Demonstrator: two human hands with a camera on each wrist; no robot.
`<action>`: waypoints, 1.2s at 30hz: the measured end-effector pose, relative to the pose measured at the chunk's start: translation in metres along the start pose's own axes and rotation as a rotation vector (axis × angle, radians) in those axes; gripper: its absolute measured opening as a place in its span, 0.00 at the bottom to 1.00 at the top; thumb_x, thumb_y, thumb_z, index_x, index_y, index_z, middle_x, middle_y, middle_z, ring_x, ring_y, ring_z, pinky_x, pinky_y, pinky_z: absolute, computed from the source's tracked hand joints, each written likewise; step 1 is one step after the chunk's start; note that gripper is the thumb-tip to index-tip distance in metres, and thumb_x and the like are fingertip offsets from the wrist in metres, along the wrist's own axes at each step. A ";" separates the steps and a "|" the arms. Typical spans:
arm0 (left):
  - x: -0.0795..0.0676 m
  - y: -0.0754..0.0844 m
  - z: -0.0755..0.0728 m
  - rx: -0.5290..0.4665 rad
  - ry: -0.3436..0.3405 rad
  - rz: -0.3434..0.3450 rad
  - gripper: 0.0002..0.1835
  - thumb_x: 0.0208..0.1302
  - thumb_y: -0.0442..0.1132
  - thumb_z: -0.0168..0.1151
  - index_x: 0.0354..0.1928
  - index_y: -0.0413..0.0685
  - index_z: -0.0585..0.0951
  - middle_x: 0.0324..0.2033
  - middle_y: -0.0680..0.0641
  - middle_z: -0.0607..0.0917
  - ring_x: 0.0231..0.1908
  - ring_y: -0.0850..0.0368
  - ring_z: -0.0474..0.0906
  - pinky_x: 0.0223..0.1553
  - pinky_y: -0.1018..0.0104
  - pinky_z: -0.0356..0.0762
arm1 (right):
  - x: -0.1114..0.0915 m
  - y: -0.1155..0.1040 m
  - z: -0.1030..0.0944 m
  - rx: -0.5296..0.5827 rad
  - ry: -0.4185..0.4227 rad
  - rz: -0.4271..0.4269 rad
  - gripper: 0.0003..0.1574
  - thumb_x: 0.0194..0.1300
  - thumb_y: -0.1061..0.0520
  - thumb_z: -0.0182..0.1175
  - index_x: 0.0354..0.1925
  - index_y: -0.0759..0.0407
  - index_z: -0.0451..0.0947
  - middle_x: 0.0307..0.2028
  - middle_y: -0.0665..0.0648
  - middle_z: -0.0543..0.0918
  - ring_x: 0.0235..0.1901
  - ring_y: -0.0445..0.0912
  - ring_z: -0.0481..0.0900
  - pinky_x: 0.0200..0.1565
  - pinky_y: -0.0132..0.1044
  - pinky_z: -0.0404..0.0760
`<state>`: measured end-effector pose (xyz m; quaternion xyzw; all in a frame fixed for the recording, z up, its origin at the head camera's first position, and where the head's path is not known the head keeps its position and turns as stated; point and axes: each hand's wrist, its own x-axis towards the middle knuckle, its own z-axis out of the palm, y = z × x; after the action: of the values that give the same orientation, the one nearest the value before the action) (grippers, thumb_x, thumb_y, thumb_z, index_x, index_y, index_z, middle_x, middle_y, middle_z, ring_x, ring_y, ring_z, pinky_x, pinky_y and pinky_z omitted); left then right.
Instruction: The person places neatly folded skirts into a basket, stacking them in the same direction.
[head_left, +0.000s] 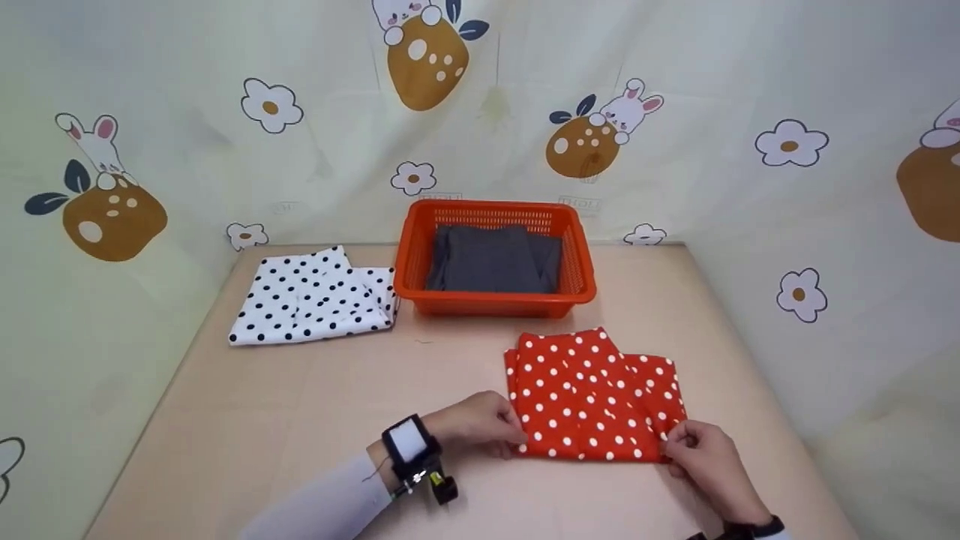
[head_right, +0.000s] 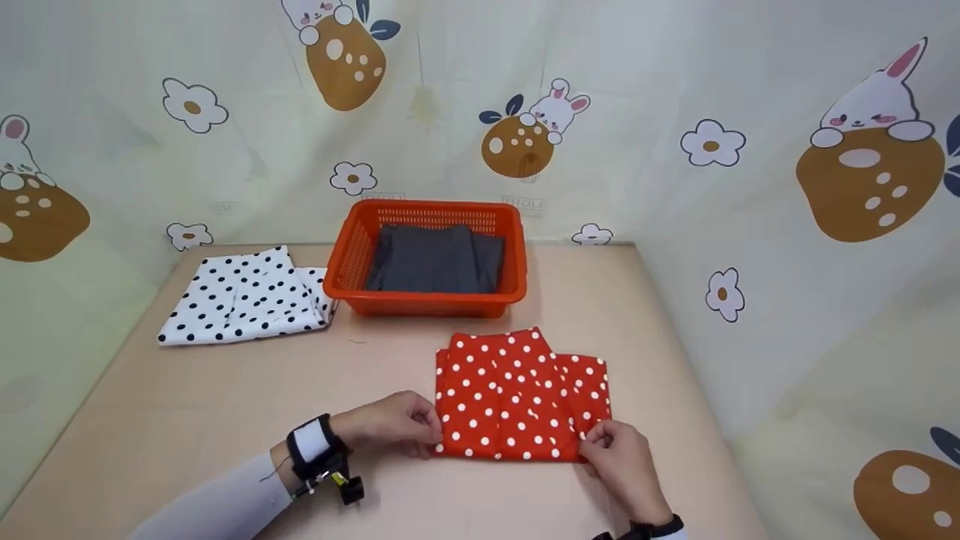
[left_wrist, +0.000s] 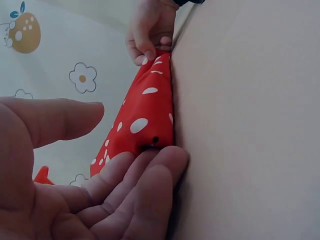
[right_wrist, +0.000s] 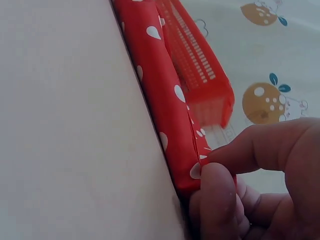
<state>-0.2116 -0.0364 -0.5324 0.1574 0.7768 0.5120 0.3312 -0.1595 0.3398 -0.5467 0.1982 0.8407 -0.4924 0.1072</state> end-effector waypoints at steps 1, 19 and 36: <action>-0.006 -0.004 -0.004 -0.009 -0.002 -0.016 0.09 0.67 0.40 0.73 0.34 0.42 0.90 0.27 0.46 0.92 0.25 0.63 0.86 0.29 0.73 0.82 | -0.002 -0.003 0.007 -0.010 -0.012 -0.008 0.03 0.66 0.65 0.63 0.39 0.65 0.81 0.31 0.59 0.83 0.27 0.50 0.82 0.32 0.36 0.87; -0.070 -0.052 -0.063 -0.120 0.166 -0.105 0.11 0.72 0.43 0.69 0.36 0.42 0.86 0.28 0.49 0.88 0.26 0.60 0.86 0.31 0.71 0.85 | -0.028 -0.045 0.086 -0.077 -0.205 -0.266 0.09 0.69 0.58 0.67 0.43 0.62 0.81 0.33 0.56 0.83 0.29 0.47 0.83 0.32 0.33 0.84; -0.083 -0.055 -0.076 -0.075 0.372 -0.116 0.13 0.71 0.47 0.69 0.39 0.43 0.82 0.31 0.45 0.89 0.29 0.55 0.86 0.30 0.65 0.86 | -0.034 -0.056 0.087 -0.097 -0.046 -0.350 0.09 0.68 0.58 0.69 0.45 0.60 0.86 0.35 0.54 0.86 0.30 0.45 0.81 0.31 0.30 0.80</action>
<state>-0.1973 -0.1611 -0.5332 0.0028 0.8128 0.5409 0.2165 -0.1547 0.2319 -0.5321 0.0322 0.8824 -0.4669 0.0482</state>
